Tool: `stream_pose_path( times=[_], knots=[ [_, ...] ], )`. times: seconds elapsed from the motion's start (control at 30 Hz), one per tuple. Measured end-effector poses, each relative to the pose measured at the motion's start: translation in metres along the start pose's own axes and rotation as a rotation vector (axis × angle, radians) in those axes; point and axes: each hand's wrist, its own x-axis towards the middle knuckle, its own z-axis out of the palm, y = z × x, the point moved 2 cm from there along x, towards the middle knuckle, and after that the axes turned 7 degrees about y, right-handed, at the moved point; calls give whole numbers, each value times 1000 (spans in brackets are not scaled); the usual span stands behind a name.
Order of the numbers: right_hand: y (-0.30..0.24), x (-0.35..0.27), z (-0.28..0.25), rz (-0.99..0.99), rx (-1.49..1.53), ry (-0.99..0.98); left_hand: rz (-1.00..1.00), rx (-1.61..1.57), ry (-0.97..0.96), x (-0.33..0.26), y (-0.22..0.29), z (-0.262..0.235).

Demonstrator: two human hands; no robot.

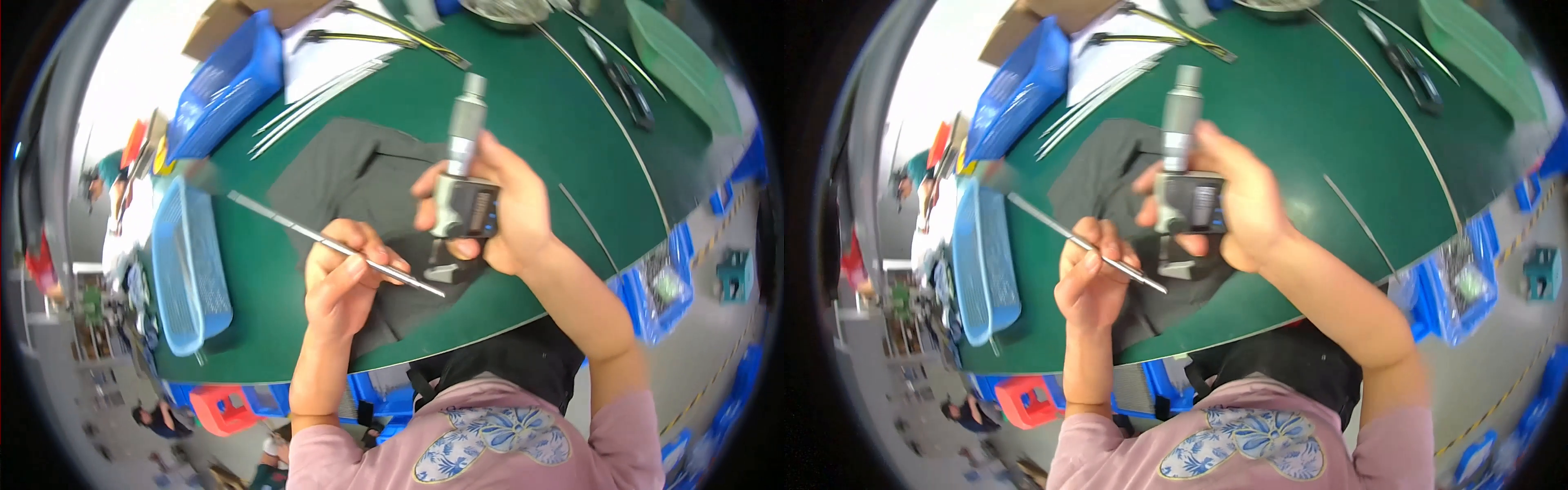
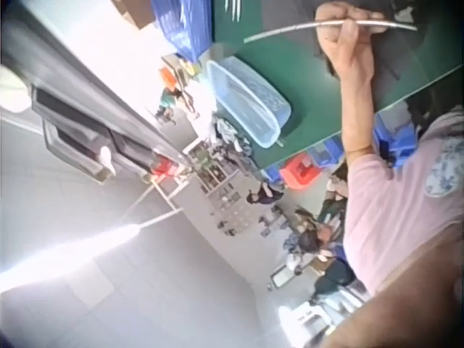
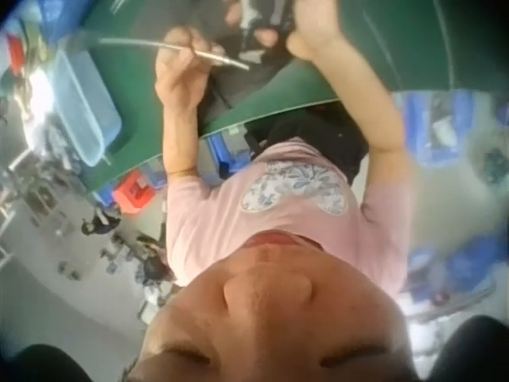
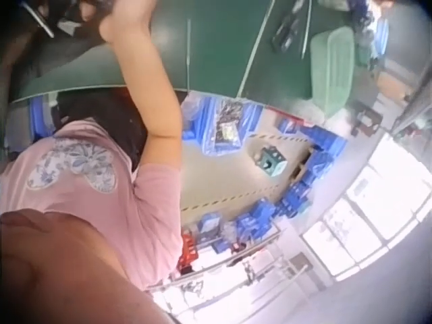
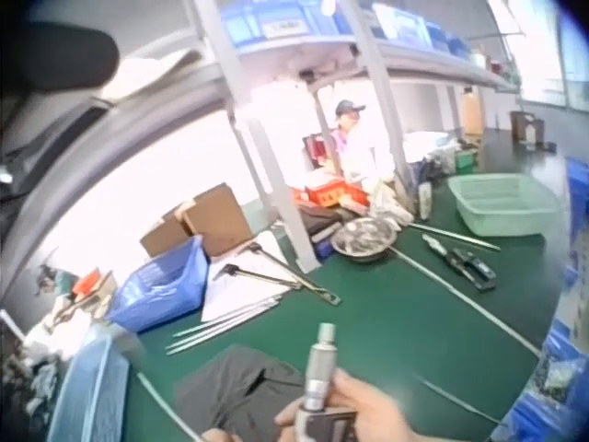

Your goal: Measuring the diameter of long metal rods using a digital micrometer for quality control.

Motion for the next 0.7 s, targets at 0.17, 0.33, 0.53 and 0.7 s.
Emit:
stream_pose_path(
  times=[0.17, 0.33, 0.53, 0.7],
  knots=[
    [6, 3, 0, -261, -374, 133, -113, -75, 39, -43, 17, 2],
    [12, 1, 5, -346, -407, 222, -391, -110, -227, -88, 4, 11],
    [-3, 8, -38, -454, -254, 76, -420, -170, -258, -95, -1, 13],
    [-14, 23, -46, -418, -198, -106, -324, -189, -51, -96, 27, 15]
  ],
)
